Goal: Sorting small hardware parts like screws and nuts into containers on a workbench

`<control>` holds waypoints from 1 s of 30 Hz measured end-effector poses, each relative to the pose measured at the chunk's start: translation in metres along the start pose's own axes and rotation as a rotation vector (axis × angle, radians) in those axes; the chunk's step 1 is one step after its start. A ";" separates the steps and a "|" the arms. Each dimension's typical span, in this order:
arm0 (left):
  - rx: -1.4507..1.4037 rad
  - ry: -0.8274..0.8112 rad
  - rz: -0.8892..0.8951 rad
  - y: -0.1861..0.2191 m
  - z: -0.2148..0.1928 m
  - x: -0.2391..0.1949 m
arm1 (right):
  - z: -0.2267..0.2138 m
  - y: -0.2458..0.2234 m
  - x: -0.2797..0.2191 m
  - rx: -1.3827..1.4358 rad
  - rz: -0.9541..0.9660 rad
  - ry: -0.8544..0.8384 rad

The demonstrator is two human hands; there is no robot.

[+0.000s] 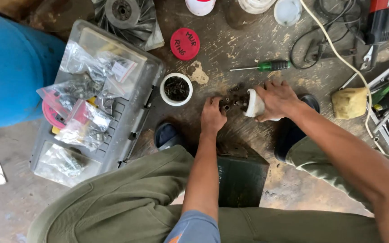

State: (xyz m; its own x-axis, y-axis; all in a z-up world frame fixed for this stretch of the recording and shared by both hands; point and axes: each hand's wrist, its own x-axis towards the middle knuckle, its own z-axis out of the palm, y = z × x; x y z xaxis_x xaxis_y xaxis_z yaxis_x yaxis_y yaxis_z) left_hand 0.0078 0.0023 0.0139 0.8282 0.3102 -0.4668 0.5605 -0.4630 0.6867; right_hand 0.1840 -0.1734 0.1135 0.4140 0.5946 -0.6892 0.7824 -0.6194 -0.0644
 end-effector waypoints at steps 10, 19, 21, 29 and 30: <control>0.249 0.041 0.103 0.007 0.003 0.003 | 0.008 0.009 0.000 -0.008 -0.008 0.010; 0.148 0.127 0.093 0.002 0.005 0.001 | -0.003 0.012 -0.005 -0.035 0.019 0.008; 0.207 0.082 0.117 0.000 0.005 0.004 | -0.002 0.020 -0.006 -0.045 0.035 -0.017; 0.493 -0.199 0.152 0.026 0.009 0.004 | -0.002 0.027 -0.010 0.004 0.044 -0.042; 0.539 -0.220 0.146 0.024 0.013 0.006 | 0.001 0.028 -0.009 0.003 0.048 -0.047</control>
State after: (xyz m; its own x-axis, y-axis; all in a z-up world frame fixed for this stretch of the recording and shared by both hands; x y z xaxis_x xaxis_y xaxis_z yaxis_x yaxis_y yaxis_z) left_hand 0.0266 -0.0178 0.0201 0.8441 0.0592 -0.5329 0.3126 -0.8618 0.3995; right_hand 0.2019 -0.1967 0.1166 0.4292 0.5395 -0.7243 0.7607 -0.6483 -0.0321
